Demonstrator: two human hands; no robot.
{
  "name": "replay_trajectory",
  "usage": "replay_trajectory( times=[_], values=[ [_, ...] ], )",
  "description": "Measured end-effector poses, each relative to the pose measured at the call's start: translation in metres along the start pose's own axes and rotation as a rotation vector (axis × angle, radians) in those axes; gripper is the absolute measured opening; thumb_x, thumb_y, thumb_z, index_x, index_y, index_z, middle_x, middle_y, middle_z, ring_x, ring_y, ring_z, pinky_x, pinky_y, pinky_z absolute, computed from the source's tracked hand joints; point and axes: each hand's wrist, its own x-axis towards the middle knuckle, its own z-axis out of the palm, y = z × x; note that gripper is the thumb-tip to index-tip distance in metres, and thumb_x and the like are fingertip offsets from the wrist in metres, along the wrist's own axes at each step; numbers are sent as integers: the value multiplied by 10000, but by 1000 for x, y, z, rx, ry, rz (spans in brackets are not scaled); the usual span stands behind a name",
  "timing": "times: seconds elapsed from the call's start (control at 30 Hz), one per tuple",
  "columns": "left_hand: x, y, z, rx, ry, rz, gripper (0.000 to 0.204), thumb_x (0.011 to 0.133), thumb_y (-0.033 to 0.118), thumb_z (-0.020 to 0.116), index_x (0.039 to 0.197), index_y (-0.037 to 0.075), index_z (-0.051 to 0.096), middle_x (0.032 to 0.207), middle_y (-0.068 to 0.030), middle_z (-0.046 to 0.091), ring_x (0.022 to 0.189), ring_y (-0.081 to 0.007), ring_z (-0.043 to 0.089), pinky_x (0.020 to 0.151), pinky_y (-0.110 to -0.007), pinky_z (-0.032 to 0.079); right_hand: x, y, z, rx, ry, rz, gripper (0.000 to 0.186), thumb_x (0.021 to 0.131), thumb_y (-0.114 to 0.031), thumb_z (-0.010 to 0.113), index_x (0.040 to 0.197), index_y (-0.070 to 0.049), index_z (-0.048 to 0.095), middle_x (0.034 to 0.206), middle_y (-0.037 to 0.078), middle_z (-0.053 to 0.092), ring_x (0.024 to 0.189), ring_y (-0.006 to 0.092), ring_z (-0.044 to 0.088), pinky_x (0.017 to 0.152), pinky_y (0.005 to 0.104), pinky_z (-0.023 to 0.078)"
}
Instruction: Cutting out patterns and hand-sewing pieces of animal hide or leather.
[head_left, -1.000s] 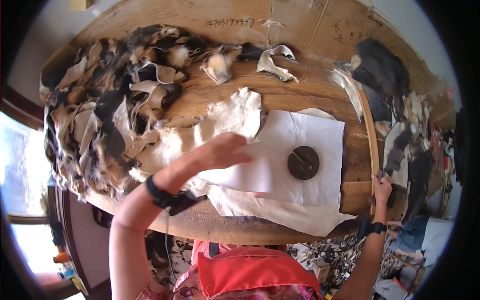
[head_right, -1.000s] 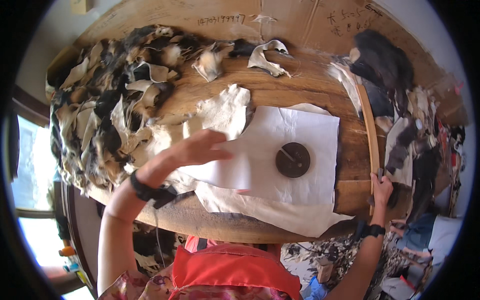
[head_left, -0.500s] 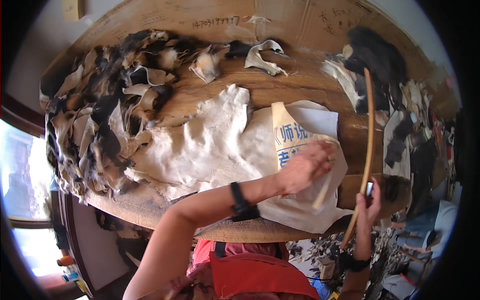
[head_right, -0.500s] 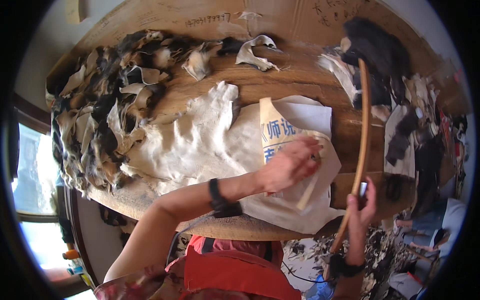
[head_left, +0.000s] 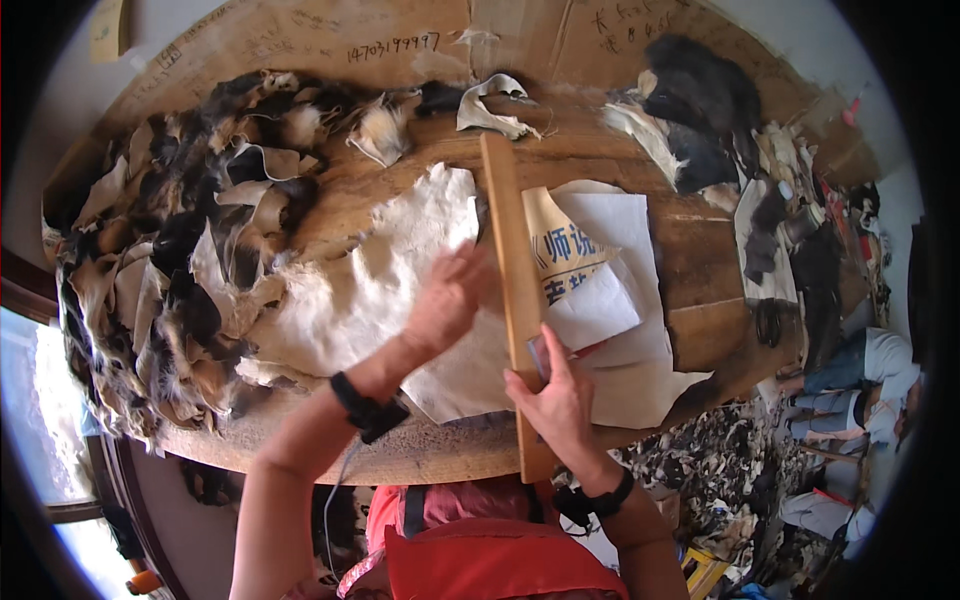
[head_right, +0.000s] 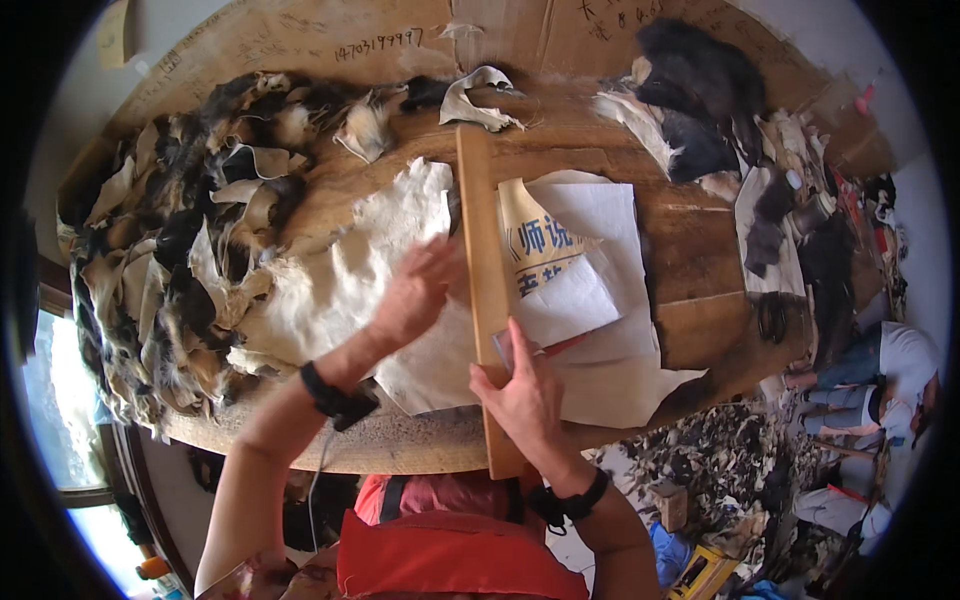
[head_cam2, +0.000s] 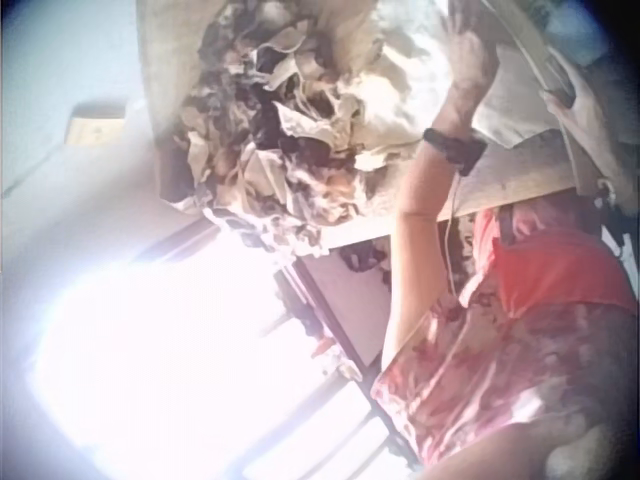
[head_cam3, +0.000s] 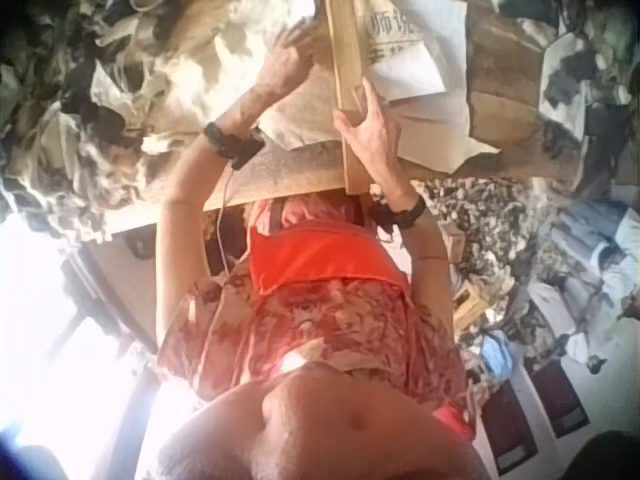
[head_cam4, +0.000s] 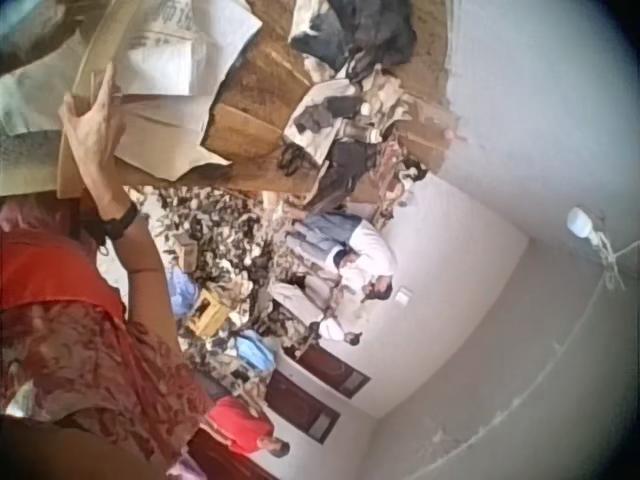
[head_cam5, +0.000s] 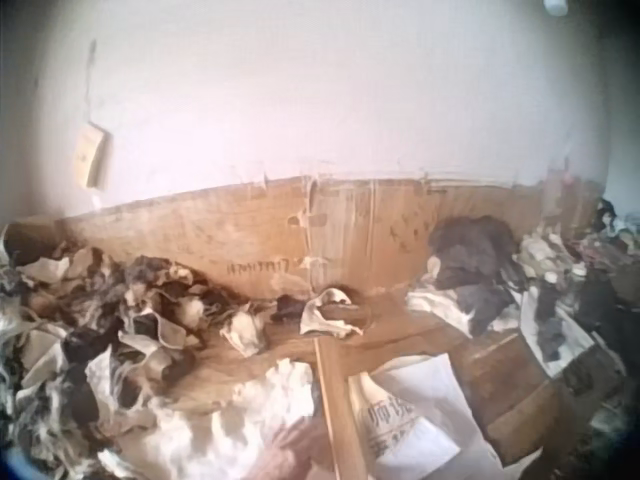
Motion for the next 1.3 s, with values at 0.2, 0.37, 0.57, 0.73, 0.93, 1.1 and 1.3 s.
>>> replay_trajectory(
  times=[0.2, 0.37, 0.57, 0.73, 0.93, 1.1, 1.3],
  values=[
    [-21, -10, -47, 153, -58, -128, 646, 867, 347, 708, 1429, 122, 483, 1560, -137, 358, 1469, -354, 276, 1147, -641, 229, -18, -8, 40, -234, -60, 11, 798, 762, -354, 780, 1434, -59, 467, 911, 211, 659, 770, 382, 673, 660, 466, 551],
    [-25, -7, -52, 142, -94, -141, 706, 853, 389, 725, 1453, 132, 459, 1580, -160, 306, 1482, -370, 240, 1150, -649, 211, -18, -13, 43, -270, -82, 16, 823, 768, -380, 777, 1454, -69, 446, 897, 216, 654, 748, 385, 669, 646, 466, 549],
    [-22, -14, -58, 144, -56, -99, 676, 827, 384, 760, 1406, 127, 522, 1541, -175, 368, 1449, -369, 306, 1146, -617, 254, 1, -11, 21, -340, -76, -109, 695, 792, -331, 791, 1354, -16, 530, 950, 195, 678, 781, 345, 686, 676, 413, 563],
    [7, -32, -73, -12, 26, -185, 342, 846, 209, 749, 1127, 41, 654, 1228, -143, 638, 1163, -328, 574, 987, -427, 465, 77, 13, -45, 1453, -402, 821, 233, 933, -270, 657, 851, -52, 671, 856, 32, 679, 685, 119, 623, 589, 262, 500],
    [40, -56, -55, 43, 171, -121, 384, 910, 169, 625, 1279, 66, 607, 1369, -113, 572, 1336, -324, 467, 1087, -464, 388, 110, -29, 15, 1177, -204, 531, 536, 1002, -474, 422, 900, -25, 698, 901, 70, 697, 808, 164, 638, 832, 317, 491],
    [43, -64, -43, 87, 198, 29, 358, 849, 185, 671, 1196, 103, 637, 1213, -84, 601, 1205, -300, 518, 1059, -438, 369, 110, -5, 64, 496, -146, 112, 405, 1036, -307, 435, 896, -46, 711, 812, 122, 658, 778, 238, 629, 708, 373, 473],
    [38, -71, -50, -36, 220, 27, 213, 806, 158, 731, 969, 87, 614, 949, -77, 595, 991, -303, 547, 920, -424, 385, 124, 2, 78, 236, -35, -78, 397, 1065, -247, 391, 945, -57, 718, 742, 126, 606, 667, 292, 579, 646, 409, 448]
  ],
)
